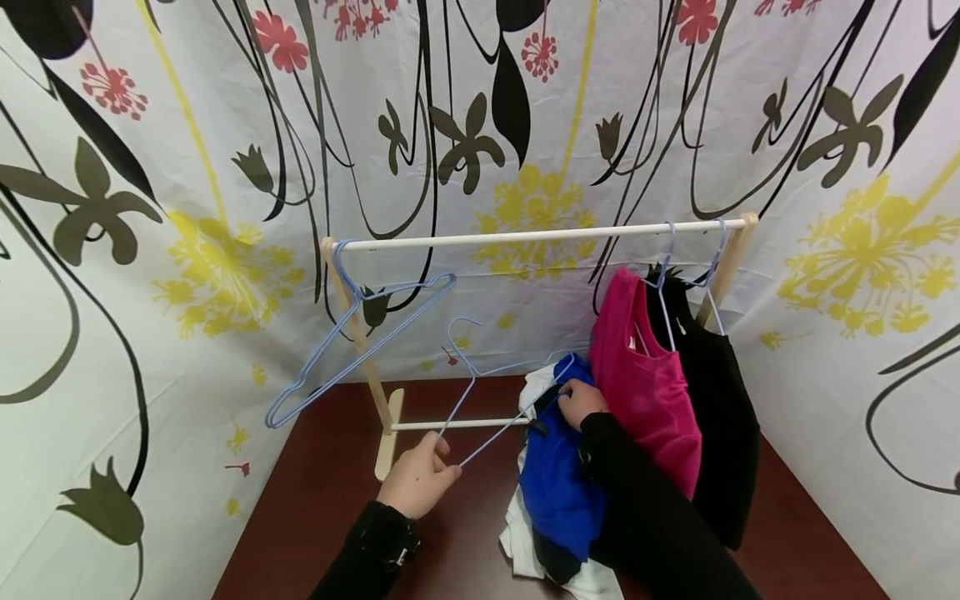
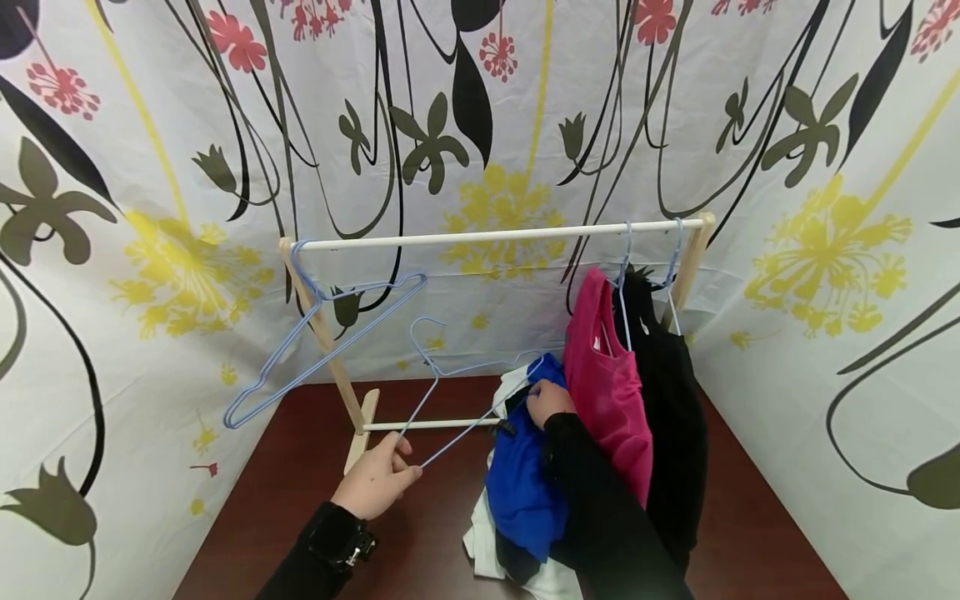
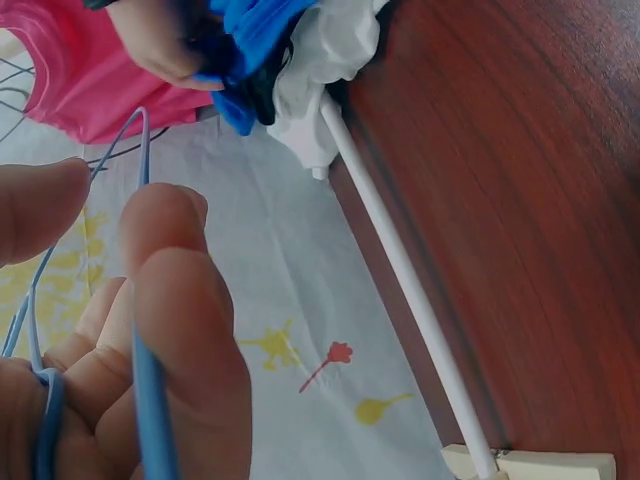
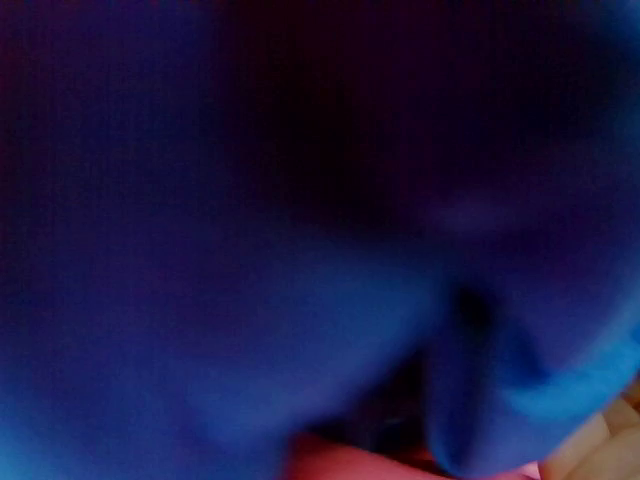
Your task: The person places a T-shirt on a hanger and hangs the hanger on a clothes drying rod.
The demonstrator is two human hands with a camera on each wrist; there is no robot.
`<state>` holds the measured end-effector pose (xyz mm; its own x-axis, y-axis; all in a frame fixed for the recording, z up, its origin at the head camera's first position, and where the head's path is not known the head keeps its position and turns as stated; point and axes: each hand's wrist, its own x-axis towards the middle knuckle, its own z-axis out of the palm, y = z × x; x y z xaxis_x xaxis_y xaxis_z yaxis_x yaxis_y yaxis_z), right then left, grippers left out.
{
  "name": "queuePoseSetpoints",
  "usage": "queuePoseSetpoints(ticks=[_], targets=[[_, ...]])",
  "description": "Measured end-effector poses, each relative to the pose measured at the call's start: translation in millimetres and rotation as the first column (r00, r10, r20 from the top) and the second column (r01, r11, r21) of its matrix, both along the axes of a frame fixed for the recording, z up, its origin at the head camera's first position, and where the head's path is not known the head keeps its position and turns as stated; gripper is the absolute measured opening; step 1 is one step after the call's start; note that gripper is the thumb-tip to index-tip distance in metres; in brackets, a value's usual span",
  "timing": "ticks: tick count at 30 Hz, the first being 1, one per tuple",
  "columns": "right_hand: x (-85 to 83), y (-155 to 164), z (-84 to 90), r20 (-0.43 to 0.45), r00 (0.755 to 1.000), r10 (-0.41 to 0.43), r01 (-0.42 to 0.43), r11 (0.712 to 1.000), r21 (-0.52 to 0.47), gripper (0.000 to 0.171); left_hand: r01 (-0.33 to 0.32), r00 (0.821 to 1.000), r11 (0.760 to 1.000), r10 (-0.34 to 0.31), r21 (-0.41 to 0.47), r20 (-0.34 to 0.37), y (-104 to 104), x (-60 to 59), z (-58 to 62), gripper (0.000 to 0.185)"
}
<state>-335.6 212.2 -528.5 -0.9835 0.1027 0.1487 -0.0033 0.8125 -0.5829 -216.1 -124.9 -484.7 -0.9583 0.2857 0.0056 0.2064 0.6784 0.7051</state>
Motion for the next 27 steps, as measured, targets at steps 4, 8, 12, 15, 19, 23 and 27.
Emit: queuePoseSetpoints(ticks=[4,8,12,15,19,23,27], targets=[[-3.5,6.7,25.4,-0.039,0.999,-0.02,0.019,0.999,-0.026,0.022,0.004,1.0,1.0,-0.004,-0.006,-0.01,-5.2,2.3,5.3,0.03],[-7.3,13.0,51.0,-0.067,0.997,-0.025,0.025,1.0,-0.001,0.018,0.007,1.0,1.0,-0.007,-0.005,-0.03,-8.9,4.4,11.0,0.029],[-6.3,17.8,66.5,-0.078,0.996,-0.045,0.044,0.999,-0.018,0.026,0.004,0.999,1.0,-0.004,0.005,-0.04,-11.8,6.7,14.1,0.029],[-3.5,20.7,69.9,-0.059,0.996,-0.068,0.064,0.995,-0.079,0.034,0.007,0.999,1.0,-0.007,0.01,-0.045,-13.7,8.1,14.9,0.028],[1.2,25.4,67.2,-0.007,0.996,-0.093,0.09,0.98,-0.176,0.038,0.023,0.999,1.0,-0.023,-0.002,-0.045,-15.9,9.9,13.9,0.028],[5.4,27.1,67.7,0.008,0.994,-0.109,0.108,0.966,-0.237,0.04,0.03,0.999,0.999,-0.03,-0.024,-0.037,-17.4,12.3,12.4,0.026],[8.5,18.9,72.7,-0.045,0.994,-0.101,0.088,0.969,-0.231,0.039,0.024,0.999,0.999,-0.026,-0.04,-0.041,-16.7,14.4,11.5,0.025]])
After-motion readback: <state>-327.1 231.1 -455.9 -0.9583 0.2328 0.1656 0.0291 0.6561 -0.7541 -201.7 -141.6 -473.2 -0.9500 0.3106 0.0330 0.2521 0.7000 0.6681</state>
